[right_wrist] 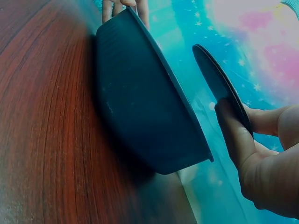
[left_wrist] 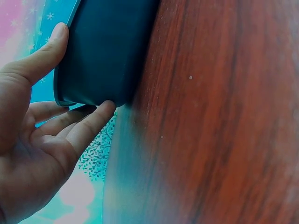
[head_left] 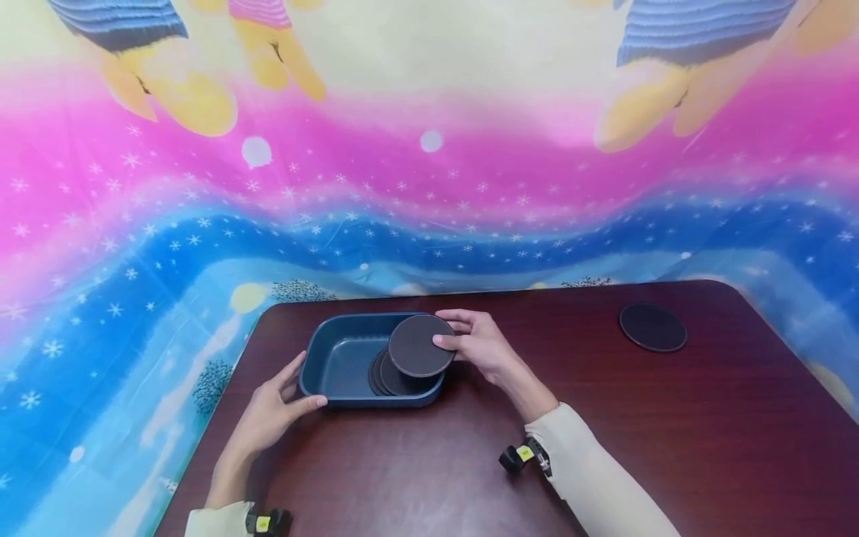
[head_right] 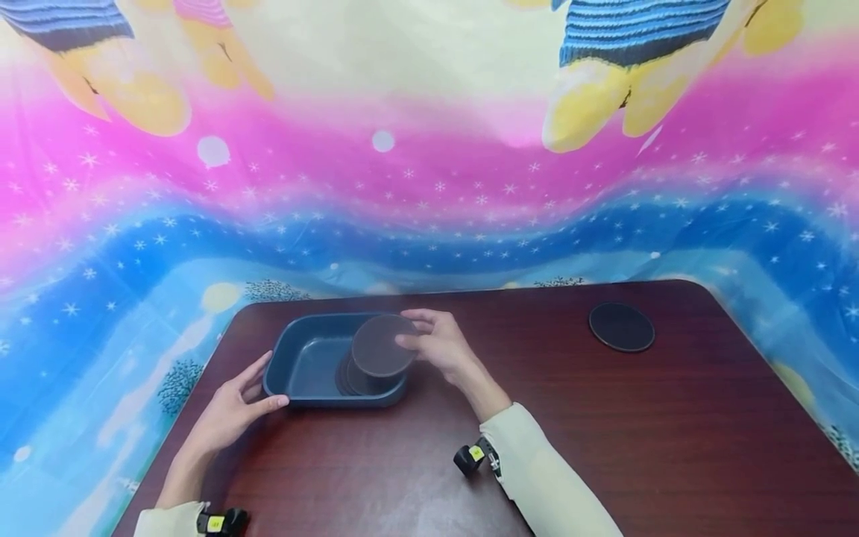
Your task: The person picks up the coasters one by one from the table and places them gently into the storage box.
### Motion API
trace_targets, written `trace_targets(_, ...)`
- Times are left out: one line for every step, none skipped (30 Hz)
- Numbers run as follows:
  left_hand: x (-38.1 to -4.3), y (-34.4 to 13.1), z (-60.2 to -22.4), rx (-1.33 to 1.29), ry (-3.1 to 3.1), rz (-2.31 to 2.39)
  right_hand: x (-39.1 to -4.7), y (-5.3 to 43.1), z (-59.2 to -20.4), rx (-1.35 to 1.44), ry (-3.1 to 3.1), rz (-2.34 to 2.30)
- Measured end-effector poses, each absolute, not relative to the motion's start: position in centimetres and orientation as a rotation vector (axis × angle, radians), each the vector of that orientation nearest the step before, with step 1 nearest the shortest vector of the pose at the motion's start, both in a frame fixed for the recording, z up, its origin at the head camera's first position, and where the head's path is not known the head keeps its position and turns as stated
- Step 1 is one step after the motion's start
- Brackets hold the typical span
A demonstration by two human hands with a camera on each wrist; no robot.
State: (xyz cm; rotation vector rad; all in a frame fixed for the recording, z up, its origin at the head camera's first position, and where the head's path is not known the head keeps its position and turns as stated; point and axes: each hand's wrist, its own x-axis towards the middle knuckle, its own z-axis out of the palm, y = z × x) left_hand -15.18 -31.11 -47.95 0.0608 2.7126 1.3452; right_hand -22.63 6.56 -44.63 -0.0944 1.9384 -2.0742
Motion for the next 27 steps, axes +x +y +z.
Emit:
trace_targets(-15.2,-31.1,-47.9,0.06,2.71,1.347,-22.7,6.5,-44.6,-0.092,1.935,-2.072)
trace_targets(-15.2,-31.1,-48.0,0.059,2.706,1.35,-22.7,6.4,-44.6,-0.091,1.933,-2.071)
trace_targets(-15.2,-31.1,-48.0,0.059,2.703,1.352,-22.7,6.3,-44.6,-0.087,1.931,-2.067)
trace_targets(-15.2,-31.1,-48.0,0.057,2.699,1.356,-22.7,6.2,-44.6,-0.086,1.931,-2.063)
trace_targets(-15.2,-31.1,-48.0,0.055,2.696,1.359,-22.7,6.1,-44.7,-0.088,1.932,-2.061)
trace_targets(-15.2,-31.1,-47.9,0.056,2.695,1.36,-22.7,5.9,-44.7,-0.083,1.931,-2.058)
trace_targets(-15.2,-31.1,-47.9,0.055,2.693,1.361,-22.8,5.8,-44.7,-0.085,1.927,-2.055)
trace_targets(-15.1,-31.1,-47.9,0.054,2.691,1.365,-22.8,5.7,-44.8,-0.084,1.923,-2.054)
trace_targets(-15.1,-31.1,-47.9,0.054,2.691,1.364,-22.9,5.5,-44.8,-0.092,1.924,-2.05)
trace_targets(-15.1,-31.1,-47.9,0.053,2.691,1.365,-22.9,5.4,-44.8,-0.091,1.919,-2.049)
trace_targets(-15.2,-31.1,-47.9,0.054,2.691,1.362,-22.9,5.3,-44.9,-0.091,1.918,-2.046)
trace_targets(-15.2,-31.1,-47.9,0.055,2.694,1.358,-22.9,5.2,-44.8,-0.088,1.913,-2.043)
trace_targets(-15.2,-31.1,-47.9,0.053,2.696,1.354,-23.0,5.1,-44.8,-0.091,1.915,-2.037)
trace_targets(-15.2,-31.1,-47.9,0.051,2.698,1.351,-23.0,5.0,-44.9,-0.094,1.918,-2.031)
trace_targets(-15.2,-31.1,-47.9,0.05,2.7,1.346,-23.0,4.9,-44.8,-0.099,1.924,-2.024)
trace_targets(-15.2,-31.1,-47.8,0.05,2.701,1.345,-23.0,4.8,-44.8,-0.097,1.924,-2.019)
trace_targets(-15.2,-31.1,-47.8,0.051,2.701,1.344,-23.0,4.8,-44.8,-0.106,1.932,-2.011)
trace_targets(-15.2,-31.1,-47.9,0.052,2.702,1.344,-23.0,4.7,-44.7,-0.114,1.937,-2.005)
trace_targets(-15.2,-31.1,-47.9,0.052,2.701,1.346,-23.0,4.7,-44.7,-0.125,1.941,-1.999)
trace_targets(-15.2,-31.1,-47.9,0.052,2.7,1.348,-23.0,4.6,-44.7,-0.134,1.944,-1.995)
trace_targets(-15.2,-31.1,-47.9,0.054,2.699,1.352,-23.0,4.6,-44.7,-0.14,1.948,-1.991)
trace_targets(-15.2,-31.1,-47.9,0.057,2.698,1.355,-23.0,4.5,-44.7,-0.143,1.951,-1.986)
trace_targets(-15.2,-31.1,-48.0,0.057,2.697,1.357,-23.0,4.5,-44.7,-0.148,1.959,-1.979)
trace_targets(-15.2,-31.1,-48.0,0.058,2.697,1.358,-23.1,4.4,-44.8,-0.151,1.966,-1.972)
trace_targets(-15.2,-31.1,-48.0,0.057,2.698,1.358,-23.2,4.4,-44.8,-0.153,1.974,-1.964)
trace_targets(-15.2,-31.1,-48.0,0.057,2.698,1.359,-23.3,4.3,-44.9,-0.154,1.985,-1.955)
trace_targets(-15.2,-31.1,-48.0,0.056,2.699,1.359,-23.3,4.2,-44.9,-0.157,1.996,-1.944)
